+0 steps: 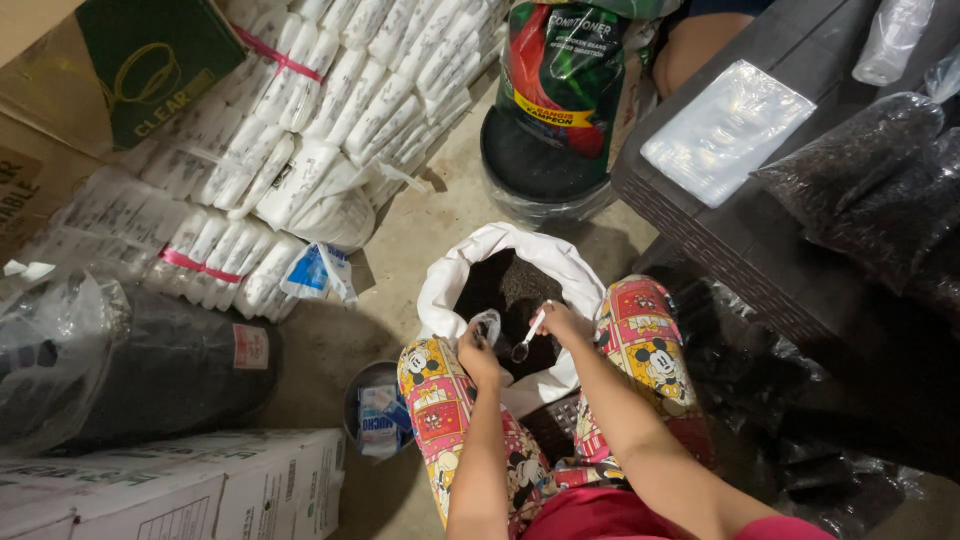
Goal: Scooping granular material from a large sack into small plastic bags using a spoon.
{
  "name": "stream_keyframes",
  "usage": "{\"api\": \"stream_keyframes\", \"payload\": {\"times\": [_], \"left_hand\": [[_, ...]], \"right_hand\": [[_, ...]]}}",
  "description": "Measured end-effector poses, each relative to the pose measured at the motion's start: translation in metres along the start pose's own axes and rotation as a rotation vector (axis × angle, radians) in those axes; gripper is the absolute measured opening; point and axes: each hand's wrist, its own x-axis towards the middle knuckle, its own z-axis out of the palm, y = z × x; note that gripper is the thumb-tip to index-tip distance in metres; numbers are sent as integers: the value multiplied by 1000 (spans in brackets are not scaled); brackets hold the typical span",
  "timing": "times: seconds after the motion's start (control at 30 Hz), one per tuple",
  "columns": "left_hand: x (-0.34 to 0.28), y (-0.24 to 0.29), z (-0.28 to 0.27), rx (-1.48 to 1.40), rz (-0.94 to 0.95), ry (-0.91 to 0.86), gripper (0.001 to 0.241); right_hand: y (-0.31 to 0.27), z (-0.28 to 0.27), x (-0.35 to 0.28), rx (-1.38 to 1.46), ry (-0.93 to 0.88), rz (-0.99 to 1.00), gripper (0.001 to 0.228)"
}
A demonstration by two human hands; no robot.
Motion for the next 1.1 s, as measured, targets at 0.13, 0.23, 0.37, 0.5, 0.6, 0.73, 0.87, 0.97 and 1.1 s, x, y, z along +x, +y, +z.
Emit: {"api": "stream_keyframes", "payload": {"times": [0.13,0.23,0.37,0.5,0.6,0.73,0.87,0.97,1.1], "left_hand": [[-1,-3,2,-1,7,-35,39],[-4,-5,3,10,18,-140,39],[-8,-6,7,28,137,-262,45],[-11,-5,11,-21,126,-336,58],[-12,-6,14,-94,82,-346,51],[-13,-2,9,-251,-32,-333,44],[-8,-10,11,-39,11,-321,43],[-8,-9,6,-51,19,-311,38],[-9,-17,16,-145,-15,-273,39]], "right_hand": [[-31,-8,-20,227,-20,-106,33],[-42,-13,-28,412,-77,-119,31],[-35,-12,-26,612,-128,-103,26],[-23,-9,-13,644,-128,-106,29],[-19,-10,-10,662,-130,-117,31],[-33,-13,-18,727,-52,-172,32],[-48,-18,-28,725,88,-345,28],[-40,-14,-20,515,194,-477,25],[-85,-23,-106,-527,102,-156,37]]}}
